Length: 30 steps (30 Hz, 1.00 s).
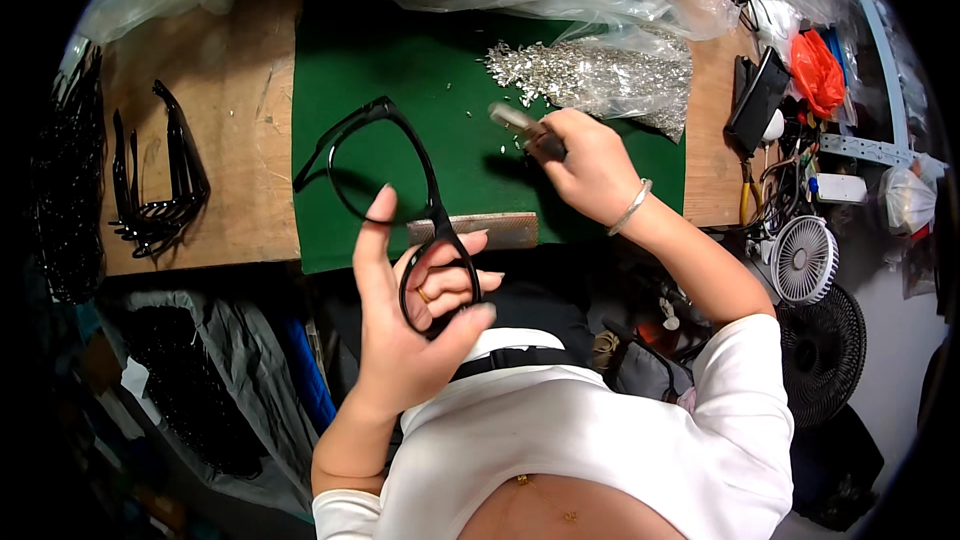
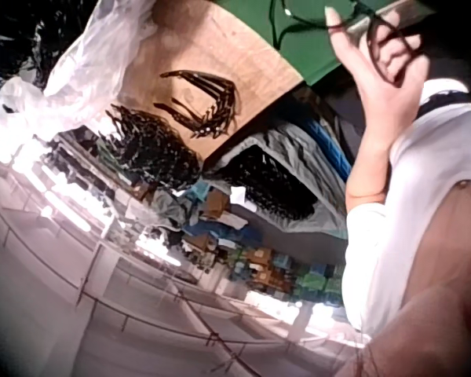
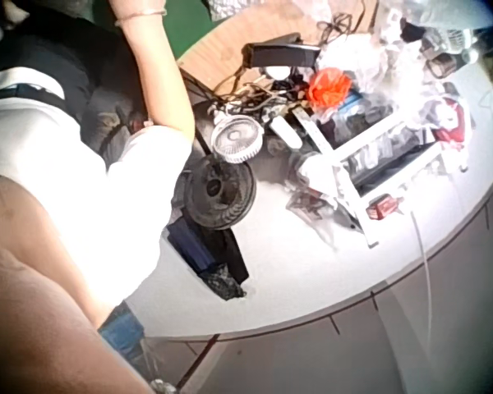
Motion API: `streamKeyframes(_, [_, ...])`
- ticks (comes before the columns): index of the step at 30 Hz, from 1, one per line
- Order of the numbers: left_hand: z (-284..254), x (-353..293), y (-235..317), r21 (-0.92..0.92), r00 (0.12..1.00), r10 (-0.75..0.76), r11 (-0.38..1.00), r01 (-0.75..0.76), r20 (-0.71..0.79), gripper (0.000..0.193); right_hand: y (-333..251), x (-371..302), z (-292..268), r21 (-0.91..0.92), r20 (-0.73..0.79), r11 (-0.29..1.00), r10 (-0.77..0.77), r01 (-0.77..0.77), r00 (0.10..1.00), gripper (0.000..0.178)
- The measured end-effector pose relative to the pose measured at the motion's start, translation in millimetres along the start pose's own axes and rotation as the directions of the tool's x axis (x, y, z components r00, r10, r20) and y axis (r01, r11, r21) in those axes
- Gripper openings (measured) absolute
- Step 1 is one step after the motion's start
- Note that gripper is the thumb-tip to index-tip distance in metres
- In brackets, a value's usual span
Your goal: The person uses pliers to attach small metal components to black eyeglass frames on a green work mat. They retrieve frames from a large bag, work on them one at a time, and place finished frames aside. The person also moves a cloth and adjusts the bag during the process.
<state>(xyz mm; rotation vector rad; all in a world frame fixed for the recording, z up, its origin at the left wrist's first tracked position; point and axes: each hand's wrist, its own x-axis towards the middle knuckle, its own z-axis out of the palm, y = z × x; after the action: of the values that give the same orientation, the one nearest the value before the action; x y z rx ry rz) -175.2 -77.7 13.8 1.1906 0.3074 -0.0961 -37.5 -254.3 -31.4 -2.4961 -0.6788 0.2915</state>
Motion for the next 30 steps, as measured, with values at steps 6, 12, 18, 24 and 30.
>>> streamKeyframes(6, [-19,3,1,-0.136,0.970,-0.211,0.964,0.227,0.122,0.015,0,8,0,-0.004,0.040,0.999,0.034,-0.033,0.999,0.012])
streamKeyframes(12, [-2,8,-17,-0.003,0.996,-0.061,0.998,0.061,0.059,0.026,-6,10,2,-0.121,0.100,0.993,0.005,0.007,0.995,0.014])
streamKeyframes(18, [11,4,-15,-0.062,0.998,-0.062,0.996,0.060,-0.024,0.049,-48,-4,-33,0.462,0.177,0.860,0.148,-0.215,0.973,0.014])
streamKeyframes(24, [30,7,-27,-0.009,0.983,0.180,0.984,-0.180,0.021,0.052,-74,-29,-6,0.851,0.064,0.502,0.194,-0.155,0.979,0.015])
streamKeyframes(30, [26,6,-16,0.025,0.996,0.053,0.998,-0.055,0.068,0.050,-72,-22,-21,0.875,0.444,0.127,0.178,-0.467,0.878,0.020])
